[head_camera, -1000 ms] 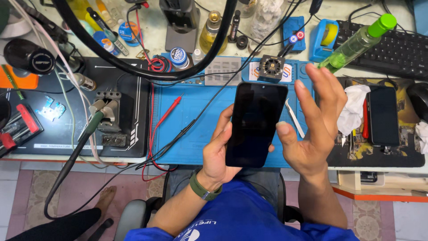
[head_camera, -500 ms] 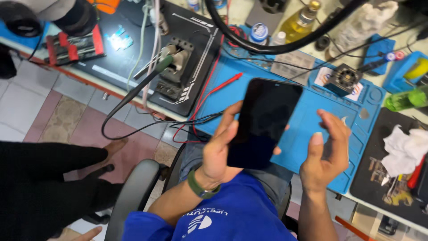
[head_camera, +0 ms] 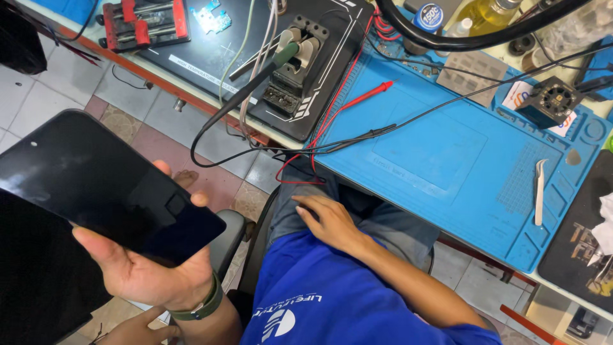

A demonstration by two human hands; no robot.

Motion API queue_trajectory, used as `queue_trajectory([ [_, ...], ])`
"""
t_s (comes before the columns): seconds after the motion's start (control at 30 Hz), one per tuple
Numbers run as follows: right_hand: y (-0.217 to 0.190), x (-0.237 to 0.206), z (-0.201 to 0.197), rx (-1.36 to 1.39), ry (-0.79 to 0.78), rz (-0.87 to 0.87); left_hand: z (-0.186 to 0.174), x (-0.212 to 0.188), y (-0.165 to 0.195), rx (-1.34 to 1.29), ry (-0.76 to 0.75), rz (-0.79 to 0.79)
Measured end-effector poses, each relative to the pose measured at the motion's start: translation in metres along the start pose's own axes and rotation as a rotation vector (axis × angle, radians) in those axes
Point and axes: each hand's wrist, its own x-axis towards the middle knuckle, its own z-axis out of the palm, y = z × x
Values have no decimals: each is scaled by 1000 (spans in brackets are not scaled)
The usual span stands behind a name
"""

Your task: The person reassembles a disassembled smartphone by connecting internal ribbon cables and installing the battery. They then power on the device and navigate the interface to verify functionality.

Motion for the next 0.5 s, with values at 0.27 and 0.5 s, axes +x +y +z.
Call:
queue_trajectory([
  [0.27, 5, 63, 80, 413, -181, 103, -13, -1, -9, 7, -6, 10],
  [0.5, -7, 119, 107, 319, 88, 430, -13, -5, 1, -18, 3, 15],
])
